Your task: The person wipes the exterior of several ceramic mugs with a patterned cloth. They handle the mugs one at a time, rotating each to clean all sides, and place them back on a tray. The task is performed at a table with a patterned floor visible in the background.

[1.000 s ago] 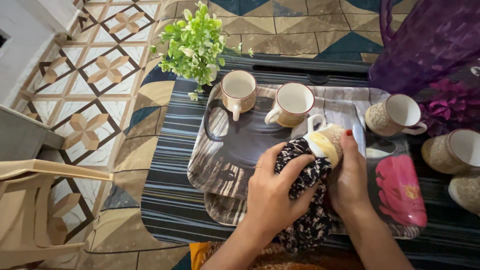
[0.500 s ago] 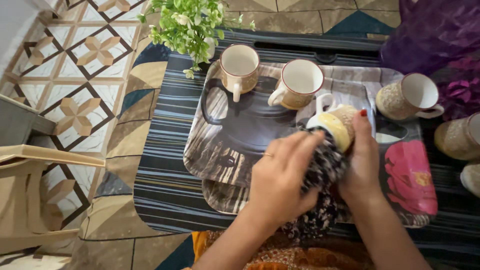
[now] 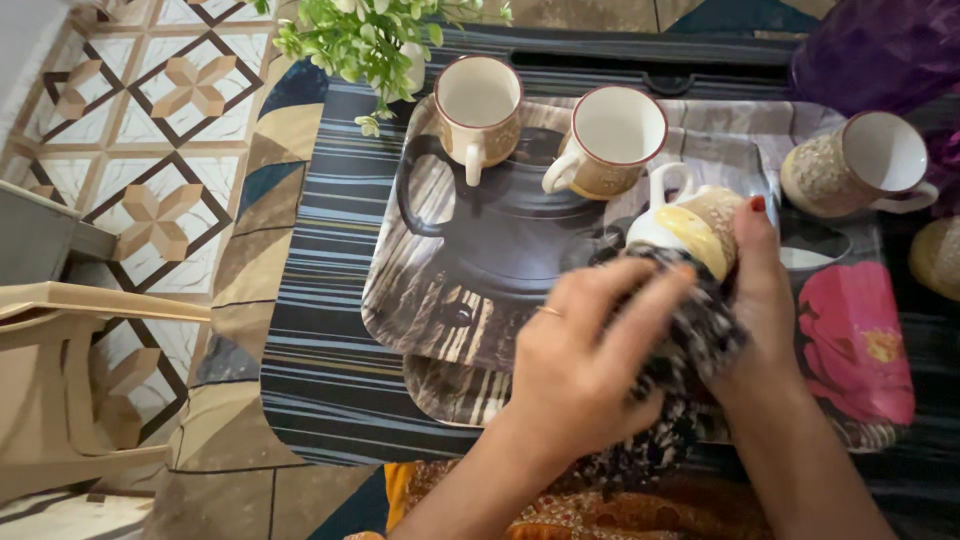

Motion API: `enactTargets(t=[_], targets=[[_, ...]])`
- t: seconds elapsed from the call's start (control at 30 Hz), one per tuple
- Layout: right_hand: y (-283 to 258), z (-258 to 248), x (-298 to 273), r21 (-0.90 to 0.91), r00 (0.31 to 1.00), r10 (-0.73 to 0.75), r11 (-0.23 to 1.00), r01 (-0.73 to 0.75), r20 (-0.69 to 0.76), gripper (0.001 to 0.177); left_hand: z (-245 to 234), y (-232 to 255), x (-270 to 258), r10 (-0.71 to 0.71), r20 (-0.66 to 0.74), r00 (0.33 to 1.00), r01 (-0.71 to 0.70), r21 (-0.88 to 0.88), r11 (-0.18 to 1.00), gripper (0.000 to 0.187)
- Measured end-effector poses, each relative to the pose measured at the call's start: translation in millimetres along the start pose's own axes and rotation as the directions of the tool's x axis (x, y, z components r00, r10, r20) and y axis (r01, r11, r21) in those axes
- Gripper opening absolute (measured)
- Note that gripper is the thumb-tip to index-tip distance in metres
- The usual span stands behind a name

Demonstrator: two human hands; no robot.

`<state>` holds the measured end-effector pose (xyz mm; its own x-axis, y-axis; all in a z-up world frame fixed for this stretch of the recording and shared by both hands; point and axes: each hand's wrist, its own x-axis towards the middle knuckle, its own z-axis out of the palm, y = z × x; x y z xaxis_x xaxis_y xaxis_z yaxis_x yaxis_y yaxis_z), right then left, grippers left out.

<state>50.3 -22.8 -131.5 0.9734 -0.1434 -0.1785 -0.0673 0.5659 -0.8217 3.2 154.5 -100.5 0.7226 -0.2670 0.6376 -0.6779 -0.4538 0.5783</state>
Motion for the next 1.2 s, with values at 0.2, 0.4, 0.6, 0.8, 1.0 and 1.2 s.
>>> enactTargets(t=[0.2,0.4,0.6,0.8,1.0,1.2], targets=[[1.8,0.8,-2.3,-0.063,0.997,-0.058,0.996,0.061,0.044,0.042,3.5,-2.0,2.3,-0.111,-0.083,0.99,0.111,-0.003,0.994,0.076],[1.5,-1.3,-1.1,-0.011,0.999,-0.02,1.0,0.021,0.044,0.042,5.0,-2.1,0.9,-0.097,-0.048,0.994,0.097,0.0,0.995,0.078],[1.8,0.1,-1.2,-0.05,0.998,-0.055,0.997,0.057,0.04,0.043,6.1,-3.1,3.1,-0.168,-0.066,0.984,0.167,-0.022,0.986,0.078],[-0.9,5.2,-0.5,-0.016,1.0,-0.017,1.0,0.017,-0.007,0.038,8.3,-1.4,8.4,-0.27,-0.128,0.954,0.27,-0.017,0.963,0.076],[-0.1,1.3,0.7,-0.036,0.999,0.003,0.999,-0.004,-0.051,0.044,2.0,0.9,11.6,-0.216,-0.054,0.975,0.213,-0.055,0.976,0.077],[-2.9,4.0,-1.3,-0.008,0.999,-0.001,1.0,0.001,0.041,0.045,5.9,6.4,18.4,-0.312,-0.131,0.941,0.306,-0.064,0.95,0.073]])
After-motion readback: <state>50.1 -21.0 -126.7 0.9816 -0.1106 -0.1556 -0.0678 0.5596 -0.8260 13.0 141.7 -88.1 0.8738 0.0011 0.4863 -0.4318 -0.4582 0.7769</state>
